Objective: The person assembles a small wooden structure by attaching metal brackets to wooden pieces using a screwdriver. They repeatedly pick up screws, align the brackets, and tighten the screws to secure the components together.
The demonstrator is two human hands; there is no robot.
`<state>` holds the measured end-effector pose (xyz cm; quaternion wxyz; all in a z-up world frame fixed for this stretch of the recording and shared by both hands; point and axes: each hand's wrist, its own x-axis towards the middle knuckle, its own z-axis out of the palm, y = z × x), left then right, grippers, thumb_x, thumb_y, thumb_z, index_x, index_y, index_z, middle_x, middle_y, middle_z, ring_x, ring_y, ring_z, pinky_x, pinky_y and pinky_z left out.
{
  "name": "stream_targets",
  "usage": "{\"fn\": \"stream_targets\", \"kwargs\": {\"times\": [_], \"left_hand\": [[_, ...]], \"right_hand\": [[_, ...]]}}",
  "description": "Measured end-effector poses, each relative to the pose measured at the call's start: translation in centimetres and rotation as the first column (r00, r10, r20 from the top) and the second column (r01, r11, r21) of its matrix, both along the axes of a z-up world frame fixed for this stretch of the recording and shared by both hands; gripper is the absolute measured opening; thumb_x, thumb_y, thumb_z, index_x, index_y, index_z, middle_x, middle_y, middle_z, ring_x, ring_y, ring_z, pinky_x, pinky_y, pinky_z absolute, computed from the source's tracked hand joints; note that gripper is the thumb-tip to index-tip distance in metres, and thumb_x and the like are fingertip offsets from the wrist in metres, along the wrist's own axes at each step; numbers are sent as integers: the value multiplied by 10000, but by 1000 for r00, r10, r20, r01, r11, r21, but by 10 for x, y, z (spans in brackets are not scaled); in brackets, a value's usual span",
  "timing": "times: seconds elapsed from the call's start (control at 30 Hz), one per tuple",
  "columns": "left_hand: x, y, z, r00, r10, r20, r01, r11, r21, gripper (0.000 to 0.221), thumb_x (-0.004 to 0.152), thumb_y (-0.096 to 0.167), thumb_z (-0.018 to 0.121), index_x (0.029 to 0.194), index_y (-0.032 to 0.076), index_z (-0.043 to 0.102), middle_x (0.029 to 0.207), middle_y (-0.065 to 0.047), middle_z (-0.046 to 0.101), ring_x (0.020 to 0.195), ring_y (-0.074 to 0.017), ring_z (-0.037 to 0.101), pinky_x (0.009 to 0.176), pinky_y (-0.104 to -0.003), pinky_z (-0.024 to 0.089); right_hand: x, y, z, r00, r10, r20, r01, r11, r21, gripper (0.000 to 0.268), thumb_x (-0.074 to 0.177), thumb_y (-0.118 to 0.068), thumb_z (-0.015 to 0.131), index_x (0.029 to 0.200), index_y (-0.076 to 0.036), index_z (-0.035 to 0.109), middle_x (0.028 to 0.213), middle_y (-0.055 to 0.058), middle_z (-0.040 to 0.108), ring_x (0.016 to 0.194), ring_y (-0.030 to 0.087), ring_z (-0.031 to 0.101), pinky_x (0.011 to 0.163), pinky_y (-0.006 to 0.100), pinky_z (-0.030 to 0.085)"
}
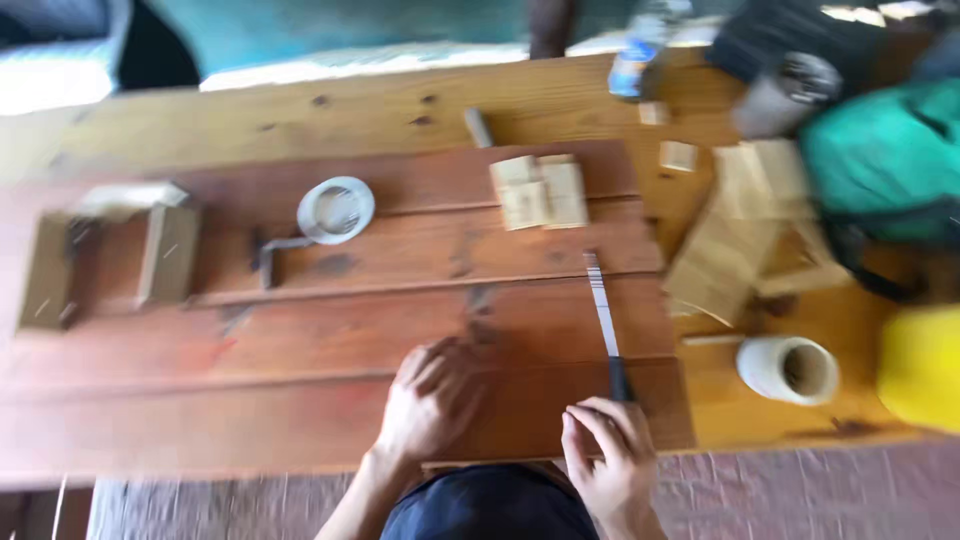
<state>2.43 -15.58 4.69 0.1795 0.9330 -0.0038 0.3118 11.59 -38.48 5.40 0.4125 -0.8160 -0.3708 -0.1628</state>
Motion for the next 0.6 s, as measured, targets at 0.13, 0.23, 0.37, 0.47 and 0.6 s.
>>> {"fn": "stream_targets", "kwargs": {"times": [0.13, 0.23, 0.37, 0.47, 0.6], "left_hand": [[-80, 37, -13, 966, 258, -13, -258, 966, -26, 165, 929, 136, 718, 1042, 17, 725, 1120, -158, 737, 1085, -368, 681, 1006, -478, 533], [-134, 64, -21, 889, 456, -34, -457, 888, -58, 139, 909, 140, 723, 1021, 67, 760, 1117, -113, 750, 1134, -346, 670, 1020, -466, 526], [-183, 100, -7, 854, 521, 2, -520, 851, -71, 157, 932, 154, 705, 1050, 59, 749, 1135, -119, 733, 1097, -360, 660, 988, -472, 532], [-209, 122, -5, 889, 454, 56, -444, 886, -135, 197, 901, 150, 734, 1033, 7, 705, 1124, -174, 704, 1069, -397, 662, 978, -511, 532], [-241, 122, -53, 904, 427, -34, -428, 898, -104, 588, 881, 390, 807, 1305, 7, 671, 1458, -205, 588, 1374, -413, 534, 1149, -565, 386]], "right_hand": [[-16, 33, -8, 964, 265, -24, -266, 962, -59, 38, 906, -94, 693, 906, -82, 729, 921, 40, 703, 767, 219, 641, 742, 362, 523], [-40, 57, -16, 926, 323, -196, -347, 932, -105, 71, 910, -151, 696, 903, -100, 745, 924, -1, 716, 787, 167, 687, 747, 308, 552], [-76, 101, -16, 884, 396, -249, -437, 890, -134, 121, 914, -205, 694, 889, -101, 752, 909, -10, 717, 785, 150, 709, 732, 293, 556], [-114, 141, -15, 866, 406, -291, -461, 873, -156, 129, 898, -232, 703, 910, -119, 763, 927, -16, 731, 788, 136, 725, 644, 281, 571], [-174, 204, -25, 860, 407, -308, -479, 851, -213, 182, 907, -292, 690, 958, -139, 775, 954, -25, 747, 865, 161, 708, 764, 305, 559]]}}
